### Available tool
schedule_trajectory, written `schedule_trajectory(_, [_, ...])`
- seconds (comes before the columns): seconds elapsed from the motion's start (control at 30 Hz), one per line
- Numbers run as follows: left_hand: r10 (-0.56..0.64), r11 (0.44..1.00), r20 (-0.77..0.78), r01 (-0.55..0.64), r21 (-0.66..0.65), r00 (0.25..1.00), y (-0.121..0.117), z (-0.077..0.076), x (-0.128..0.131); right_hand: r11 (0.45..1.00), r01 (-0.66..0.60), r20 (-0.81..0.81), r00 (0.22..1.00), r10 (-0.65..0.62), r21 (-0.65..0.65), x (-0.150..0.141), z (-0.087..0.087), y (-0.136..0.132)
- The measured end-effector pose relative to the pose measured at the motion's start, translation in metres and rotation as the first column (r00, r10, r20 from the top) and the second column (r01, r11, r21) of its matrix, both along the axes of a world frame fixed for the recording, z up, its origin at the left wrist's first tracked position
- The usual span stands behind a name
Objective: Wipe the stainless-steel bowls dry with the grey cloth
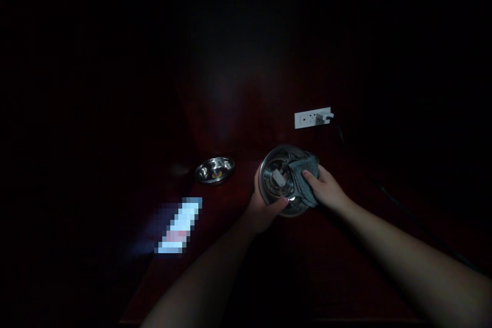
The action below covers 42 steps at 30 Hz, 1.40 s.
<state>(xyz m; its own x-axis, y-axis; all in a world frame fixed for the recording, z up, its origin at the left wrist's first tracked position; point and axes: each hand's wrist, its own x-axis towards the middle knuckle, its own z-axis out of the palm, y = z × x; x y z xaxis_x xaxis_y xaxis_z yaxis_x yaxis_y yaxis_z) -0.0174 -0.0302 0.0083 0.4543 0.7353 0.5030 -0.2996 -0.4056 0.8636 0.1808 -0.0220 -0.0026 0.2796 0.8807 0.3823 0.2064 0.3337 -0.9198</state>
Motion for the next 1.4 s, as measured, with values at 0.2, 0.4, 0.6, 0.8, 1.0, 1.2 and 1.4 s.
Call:
schedule_trajectory(0.2, [-0.004, 1.0, -0.011, 0.004, 0.027, 1.0, 0.0, 0.001, -0.001, 0.999, 0.023, 0.048, 0.999, -0.025, 0.034, 0.003, -0.005, 0.004])
schedule_trajectory(0.4, [0.067, 0.997, -0.025, -0.067, 0.029, 0.997, -0.002, -0.001, 0.0, 0.999, 0.024, 0.097, 0.995, -0.028, 0.048, 0.004, -0.007, 0.005])
schedule_trajectory(0.6, [0.054, 0.998, -0.012, -0.054, 0.023, 0.998, -0.002, 0.0, -0.001, 0.996, 0.055, 0.143, 0.988, -0.065, 0.071, 0.002, -0.002, 0.003])
schedule_trajectory(0.8, [-0.041, 0.998, 0.019, 0.04, 0.044, 0.999, -0.002, 0.006, -0.003, 0.993, 0.099, 0.23, 0.967, -0.11, 0.059, 0.007, -0.002, 0.003])
schedule_trajectory(1.0, [-0.117, 0.993, 0.004, 0.117, -0.003, 0.993, -0.002, 0.009, -0.005, 0.981, 0.18, 0.264, 0.945, -0.194, 0.074, 0.008, 0.0, 0.001])
schedule_trajectory(1.2, [-0.144, 0.981, 0.008, 0.144, -0.127, 0.99, 0.004, 0.001, -0.007, 0.982, 0.185, 0.275, 0.943, -0.186, 0.029, 0.005, 0.003, -0.002])
schedule_trajectory(1.4, [-0.154, 0.913, -0.011, 0.138, -0.383, 0.988, 0.008, -0.005, -0.008, 0.995, 0.037, 0.24, 0.971, -0.013, -0.098, 0.008, -0.001, -0.001])
